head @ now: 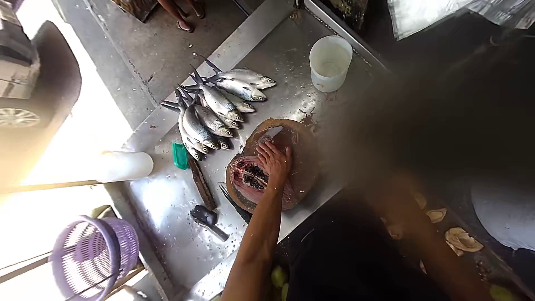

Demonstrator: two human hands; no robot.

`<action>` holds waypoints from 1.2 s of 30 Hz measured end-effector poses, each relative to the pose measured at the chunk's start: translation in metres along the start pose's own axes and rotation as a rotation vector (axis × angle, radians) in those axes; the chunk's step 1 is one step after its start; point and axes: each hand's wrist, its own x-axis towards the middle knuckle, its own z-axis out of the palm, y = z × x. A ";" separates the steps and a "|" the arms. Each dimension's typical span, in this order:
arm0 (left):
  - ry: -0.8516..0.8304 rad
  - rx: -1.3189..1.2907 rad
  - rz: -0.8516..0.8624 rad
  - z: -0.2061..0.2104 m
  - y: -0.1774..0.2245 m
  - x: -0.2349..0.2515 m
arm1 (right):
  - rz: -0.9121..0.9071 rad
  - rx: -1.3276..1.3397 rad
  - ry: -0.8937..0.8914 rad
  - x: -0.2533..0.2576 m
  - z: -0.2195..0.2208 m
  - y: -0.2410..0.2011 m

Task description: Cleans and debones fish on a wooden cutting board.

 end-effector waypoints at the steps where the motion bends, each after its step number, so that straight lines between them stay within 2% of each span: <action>1: 0.011 -0.017 0.036 0.004 0.014 0.001 | 0.025 0.010 0.018 0.003 -0.006 0.012; 4: 0.067 -0.098 0.264 0.020 0.065 -0.008 | 0.056 0.024 0.038 0.016 -0.020 0.027; 7: 0.119 -0.257 0.517 0.018 0.095 -0.017 | 0.030 0.040 0.015 0.030 -0.032 0.014; 8: 0.148 -0.269 0.510 0.013 0.096 -0.020 | 0.009 0.050 0.011 0.034 -0.034 0.010; 9: 0.182 -0.261 0.433 0.009 0.090 -0.022 | -0.022 0.062 0.010 0.038 -0.036 0.007; 12: 0.216 -0.170 0.080 0.011 0.053 -0.005 | -0.092 0.069 -0.006 0.049 -0.042 -0.001; 14: 0.182 -0.119 0.006 0.016 0.048 0.009 | -0.091 0.041 -0.027 0.055 -0.044 -0.003; 17: 0.124 -0.143 0.229 0.017 0.081 0.012 | -0.093 0.017 -0.067 0.061 -0.043 -0.010; 20: 0.096 -0.260 0.455 0.001 0.110 0.000 | -0.138 0.055 -0.091 0.060 -0.039 -0.025; 22: 0.089 -0.470 0.489 -0.021 0.119 -0.019 | -0.274 0.146 -0.005 0.056 -0.030 -0.041; 24: -0.010 -0.786 0.393 -0.053 0.122 -0.038 | -0.453 0.190 0.105 0.058 -0.023 -0.071; 27: -0.217 -1.092 0.304 -0.096 0.104 -0.063 | -0.594 0.019 0.161 0.058 -0.006 -0.120; 31: -0.141 -1.105 0.263 -0.114 0.063 -0.087 | -0.676 -0.110 0.102 0.029 0.016 -0.178; 34: -0.073 -0.927 0.288 -0.130 0.020 -0.115 | -0.819 -0.153 0.090 0.005 0.047 -0.207; 35: -0.087 -0.861 0.292 -0.141 0.004 -0.129 | -0.750 -0.213 0.022 -0.018 0.053 -0.232; 36: -0.118 -0.816 0.283 -0.153 -0.011 -0.143 | -0.549 -0.389 -0.195 -0.051 0.047 -0.274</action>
